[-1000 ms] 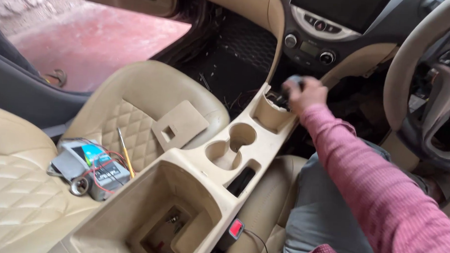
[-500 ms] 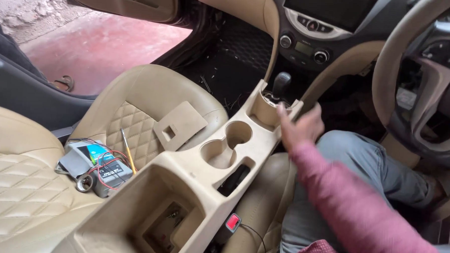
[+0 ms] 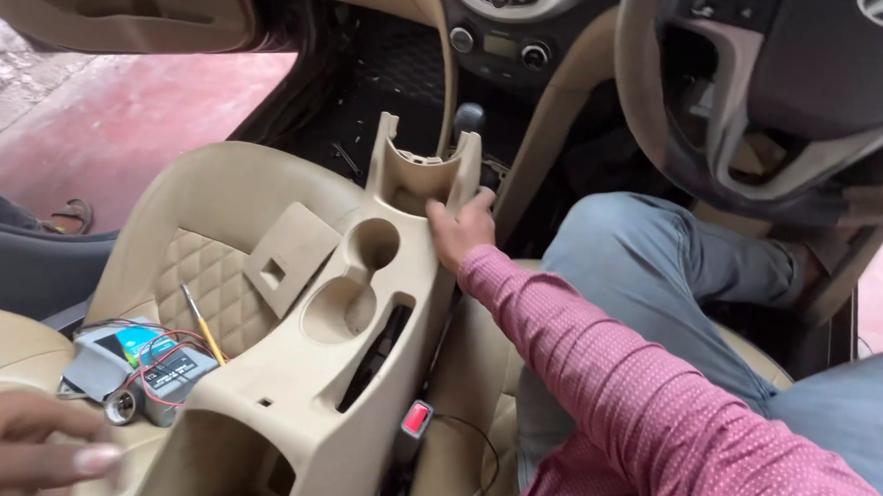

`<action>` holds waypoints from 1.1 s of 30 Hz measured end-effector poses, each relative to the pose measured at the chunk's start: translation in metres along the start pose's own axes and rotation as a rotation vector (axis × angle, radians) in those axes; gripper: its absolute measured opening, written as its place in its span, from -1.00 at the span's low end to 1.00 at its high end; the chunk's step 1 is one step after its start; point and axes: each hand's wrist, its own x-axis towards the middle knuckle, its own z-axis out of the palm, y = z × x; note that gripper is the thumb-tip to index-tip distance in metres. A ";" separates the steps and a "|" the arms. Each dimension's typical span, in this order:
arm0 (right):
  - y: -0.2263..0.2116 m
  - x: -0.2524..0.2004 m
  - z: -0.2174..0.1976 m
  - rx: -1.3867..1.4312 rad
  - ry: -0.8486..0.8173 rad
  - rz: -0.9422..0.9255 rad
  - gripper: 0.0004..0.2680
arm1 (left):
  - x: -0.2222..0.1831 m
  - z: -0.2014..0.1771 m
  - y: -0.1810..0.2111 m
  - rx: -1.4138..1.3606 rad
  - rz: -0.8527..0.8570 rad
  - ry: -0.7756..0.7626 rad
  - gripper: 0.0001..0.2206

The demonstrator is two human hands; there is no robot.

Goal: The person removes a beige center console trim piece from a car, then repositions and secures it around the gear shift and handbrake area. They press the trim into place and adjust the surrounding panel near the dashboard.

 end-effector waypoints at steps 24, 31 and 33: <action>0.020 0.097 -0.013 0.192 -0.039 0.100 -0.08 | -0.014 0.065 0.222 0.100 0.785 0.886 -0.68; 0.045 0.106 -0.012 0.103 -0.047 0.211 -0.01 | -0.020 0.064 0.247 0.063 0.844 0.769 -0.68; 0.036 0.099 -0.006 0.059 -0.066 0.238 -0.03 | -0.033 0.064 0.255 0.041 0.705 0.698 -0.67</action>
